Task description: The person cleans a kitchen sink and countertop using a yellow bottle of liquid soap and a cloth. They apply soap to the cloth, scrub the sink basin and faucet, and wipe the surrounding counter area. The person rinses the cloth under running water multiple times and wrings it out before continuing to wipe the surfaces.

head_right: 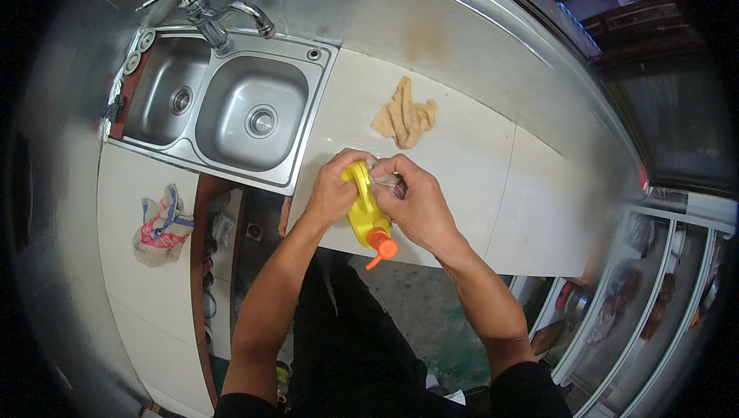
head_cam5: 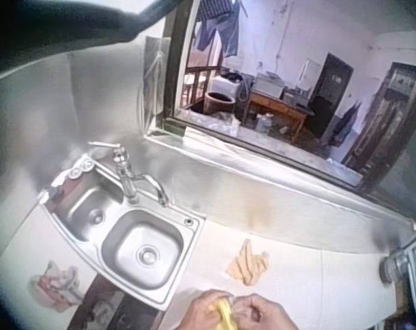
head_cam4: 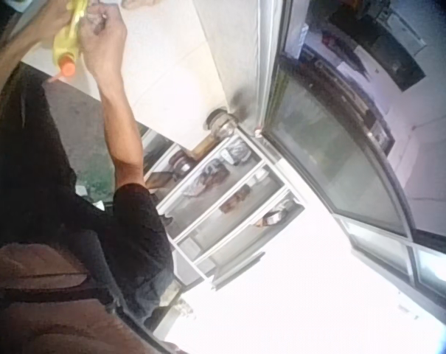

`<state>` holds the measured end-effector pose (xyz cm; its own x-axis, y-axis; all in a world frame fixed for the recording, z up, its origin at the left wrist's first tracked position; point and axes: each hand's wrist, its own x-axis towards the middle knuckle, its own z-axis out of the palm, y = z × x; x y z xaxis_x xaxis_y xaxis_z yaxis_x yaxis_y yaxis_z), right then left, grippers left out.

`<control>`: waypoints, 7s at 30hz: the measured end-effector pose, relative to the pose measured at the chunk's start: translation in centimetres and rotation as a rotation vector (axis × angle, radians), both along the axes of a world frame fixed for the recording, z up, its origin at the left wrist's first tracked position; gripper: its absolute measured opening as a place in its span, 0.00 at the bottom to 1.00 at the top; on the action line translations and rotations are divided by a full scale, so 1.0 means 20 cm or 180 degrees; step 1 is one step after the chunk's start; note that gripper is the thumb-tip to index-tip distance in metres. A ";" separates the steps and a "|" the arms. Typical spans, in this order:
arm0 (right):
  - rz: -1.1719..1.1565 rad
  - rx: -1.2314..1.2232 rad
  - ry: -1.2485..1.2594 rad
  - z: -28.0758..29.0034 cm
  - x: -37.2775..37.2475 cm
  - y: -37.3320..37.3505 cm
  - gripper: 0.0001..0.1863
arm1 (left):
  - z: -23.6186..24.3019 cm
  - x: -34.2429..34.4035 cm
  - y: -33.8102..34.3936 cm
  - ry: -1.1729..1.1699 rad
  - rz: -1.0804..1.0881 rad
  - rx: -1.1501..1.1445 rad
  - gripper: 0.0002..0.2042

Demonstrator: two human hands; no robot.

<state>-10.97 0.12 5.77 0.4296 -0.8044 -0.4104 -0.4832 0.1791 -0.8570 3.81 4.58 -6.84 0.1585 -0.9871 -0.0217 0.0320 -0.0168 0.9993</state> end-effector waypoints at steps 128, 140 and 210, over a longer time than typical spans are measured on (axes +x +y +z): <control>0.1366 0.0396 0.1006 -0.11 0.16 -0.40 0.19 | 0.07 -0.07 -0.05 0.0126 0.0728 0.0585 0.39; 0.2302 -0.1200 0.0478 0.02 -0.14 -0.17 0.44 | -0.05 -0.08 -0.06 -0.0036 0.0400 0.0299 0.25; -0.0562 -0.0080 -0.0384 -0.17 1.39 -0.70 0.19 | -0.66 1.37 -0.14 -0.1429 0.1510 0.0592 0.15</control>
